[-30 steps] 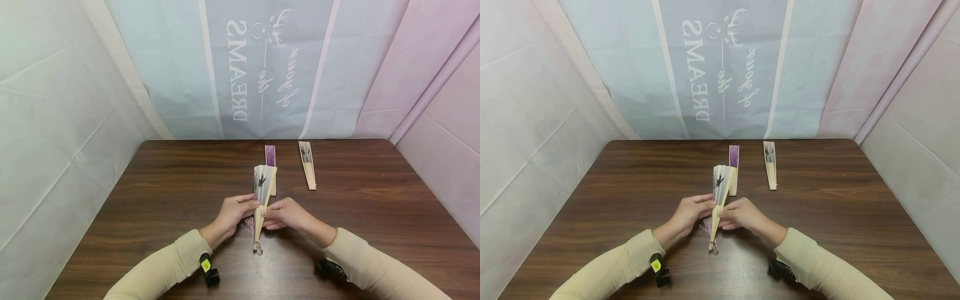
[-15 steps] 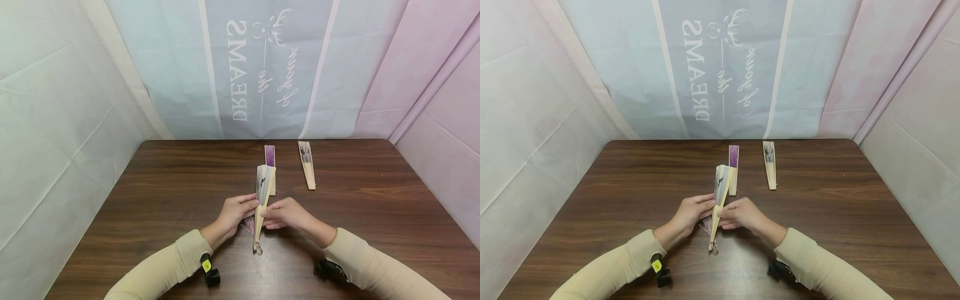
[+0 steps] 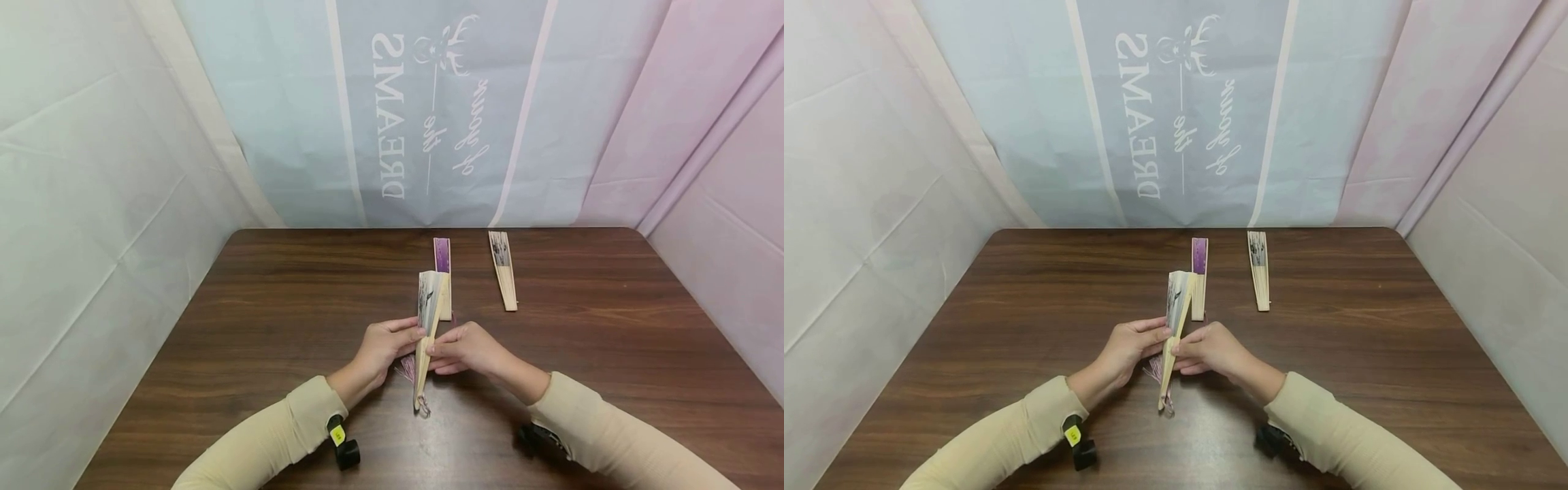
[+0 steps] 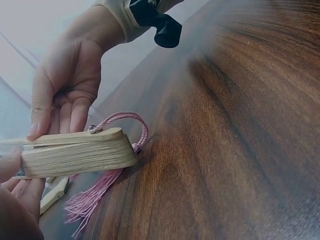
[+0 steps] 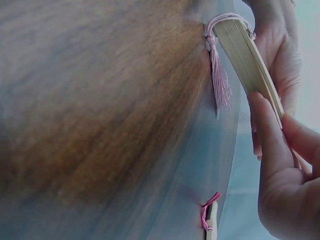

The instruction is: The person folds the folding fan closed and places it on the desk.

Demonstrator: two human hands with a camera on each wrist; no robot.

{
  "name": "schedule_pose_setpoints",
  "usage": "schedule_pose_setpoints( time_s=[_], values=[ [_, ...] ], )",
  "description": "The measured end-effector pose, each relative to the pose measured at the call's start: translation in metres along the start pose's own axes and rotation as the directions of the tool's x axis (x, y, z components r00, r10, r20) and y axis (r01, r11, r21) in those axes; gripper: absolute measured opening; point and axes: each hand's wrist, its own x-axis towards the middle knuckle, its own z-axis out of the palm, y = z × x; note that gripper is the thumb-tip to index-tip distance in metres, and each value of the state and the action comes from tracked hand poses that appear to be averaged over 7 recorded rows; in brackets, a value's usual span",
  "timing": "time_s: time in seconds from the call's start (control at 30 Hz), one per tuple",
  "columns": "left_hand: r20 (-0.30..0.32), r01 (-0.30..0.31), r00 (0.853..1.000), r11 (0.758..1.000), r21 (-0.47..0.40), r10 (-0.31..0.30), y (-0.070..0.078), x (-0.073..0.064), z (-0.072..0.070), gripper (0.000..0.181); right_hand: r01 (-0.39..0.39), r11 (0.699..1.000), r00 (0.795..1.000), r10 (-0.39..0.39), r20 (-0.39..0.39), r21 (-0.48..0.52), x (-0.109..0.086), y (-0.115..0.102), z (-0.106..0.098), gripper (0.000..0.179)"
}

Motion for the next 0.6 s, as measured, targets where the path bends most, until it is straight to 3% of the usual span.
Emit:
schedule_pose_setpoints(
  time_s=[0.6],
  values=[
    [-0.039, -0.042, 0.998, 0.999, 0.004, 0.042, 0.0003, 0.0033, -0.0019, 0.034, -0.003, 1.0, 1.0, 0.003, -0.022, 0.02, 0.0089, -0.0004, 0.0005, 0.03]
  ],
)
